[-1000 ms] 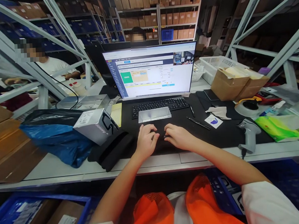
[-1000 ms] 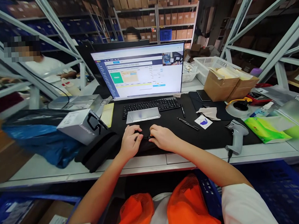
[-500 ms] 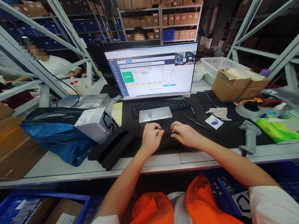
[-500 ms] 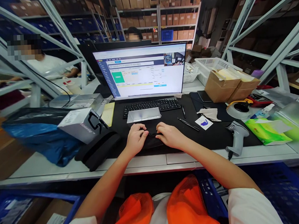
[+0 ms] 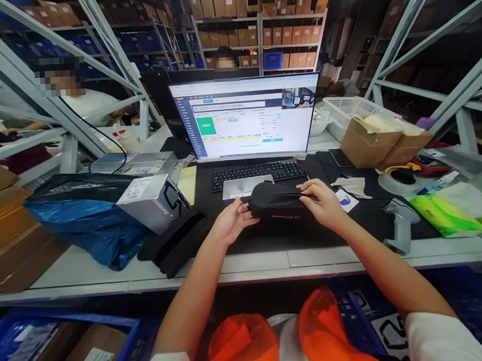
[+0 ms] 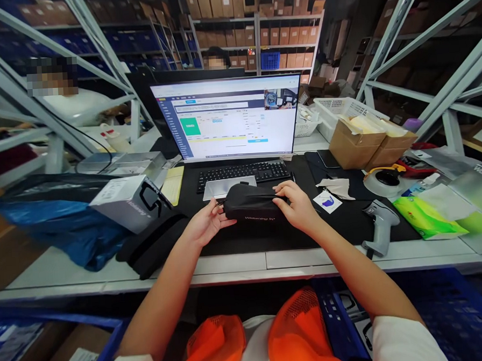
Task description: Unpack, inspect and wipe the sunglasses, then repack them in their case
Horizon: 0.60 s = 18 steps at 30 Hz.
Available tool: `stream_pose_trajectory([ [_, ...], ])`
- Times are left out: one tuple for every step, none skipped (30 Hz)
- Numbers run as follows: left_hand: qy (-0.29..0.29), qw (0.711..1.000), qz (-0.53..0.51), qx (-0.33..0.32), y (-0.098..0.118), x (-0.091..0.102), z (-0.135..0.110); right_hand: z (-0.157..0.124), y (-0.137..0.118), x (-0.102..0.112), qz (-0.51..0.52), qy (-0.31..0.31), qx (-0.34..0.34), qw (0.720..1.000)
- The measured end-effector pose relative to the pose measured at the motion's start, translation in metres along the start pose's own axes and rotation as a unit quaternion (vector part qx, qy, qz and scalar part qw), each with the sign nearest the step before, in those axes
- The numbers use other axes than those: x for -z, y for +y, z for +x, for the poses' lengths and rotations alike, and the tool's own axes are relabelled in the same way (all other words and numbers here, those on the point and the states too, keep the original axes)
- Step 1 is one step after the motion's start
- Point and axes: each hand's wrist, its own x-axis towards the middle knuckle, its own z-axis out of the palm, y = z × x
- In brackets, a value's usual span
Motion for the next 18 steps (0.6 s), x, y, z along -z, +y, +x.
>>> stream_pose_trajectory([
  [-0.019, 0.998, -0.062, 0.027, 0.001, -0.002, -0.001, 0.001, 0.001, -0.001, 0.010, 0.010, -0.001, 1.000],
  [-0.023, 0.993, -0.113, 0.035, 0.001, -0.005, -0.002, 0.001, 0.003, -0.002, 0.027, 0.023, -0.006, 0.999],
  [-0.015, 0.987, -0.154, 0.032, -0.001, -0.007, -0.003, 0.002, 0.006, -0.003, 0.049, 0.038, -0.015, 0.998],
  [-0.004, 0.983, -0.183, 0.025, -0.003, -0.009, -0.004, 0.002, 0.010, -0.004, 0.073, 0.053, -0.025, 0.996],
  [0.007, 0.980, -0.197, 0.016, -0.007, -0.011, -0.004, 0.004, 0.014, -0.005, 0.094, 0.066, -0.035, 0.993],
  [0.022, 0.981, -0.192, -0.002, -0.011, -0.013, -0.002, 0.006, 0.018, -0.007, 0.107, 0.074, -0.044, 0.991],
  [0.040, 0.984, -0.172, -0.028, -0.014, -0.014, 0.000, 0.008, 0.021, -0.008, 0.112, 0.074, -0.049, 0.990],
  [0.062, 0.986, -0.143, -0.059, -0.016, -0.014, 0.004, 0.012, 0.024, -0.010, 0.108, 0.067, -0.052, 0.991],
  [0.085, 0.985, -0.117, -0.092, -0.016, -0.013, 0.008, 0.017, 0.026, -0.012, 0.099, 0.053, -0.054, 0.992],
  [0.098, 0.983, -0.093, -0.125, -0.014, -0.011, 0.013, 0.023, 0.027, -0.014, 0.088, 0.035, -0.055, 0.994],
  [0.096, 0.981, -0.066, -0.158, -0.009, -0.009, 0.017, 0.030, 0.028, -0.016, 0.079, 0.015, -0.056, 0.995],
  [0.075, 0.979, -0.026, -0.186, -0.003, -0.006, 0.020, 0.039, 0.028, -0.019, 0.070, -0.004, -0.057, 0.996],
  [0.043, 0.976, 0.033, -0.209, 0.006, -0.003, 0.024, 0.048, 0.027, -0.021, 0.063, -0.021, -0.059, 0.996],
  [0.014, 0.967, 0.108, -0.228, 0.015, -0.001, 0.027, 0.058, 0.026, -0.024, 0.057, -0.037, -0.064, 0.996],
  [-0.006, 0.954, 0.180, -0.238, 0.024, 0.001, 0.030, 0.068, 0.024, -0.026, 0.050, -0.052, -0.074, 0.995],
  [-0.010, 0.944, 0.229, -0.238, 0.032, 0.003, 0.033, 0.077, 0.021, -0.028, 0.045, -0.065, -0.087, 0.993],
  [0.001, 0.943, 0.242, -0.230, 0.039, 0.004, 0.037, 0.083, 0.016, -0.030, 0.040, -0.065, -0.100, 0.992],
  [0.022, 0.950, 0.222, -0.218, 0.044, 0.005, 0.041, 0.087, 0.009, -0.031, 0.036, -0.044, -0.106, 0.993],
])
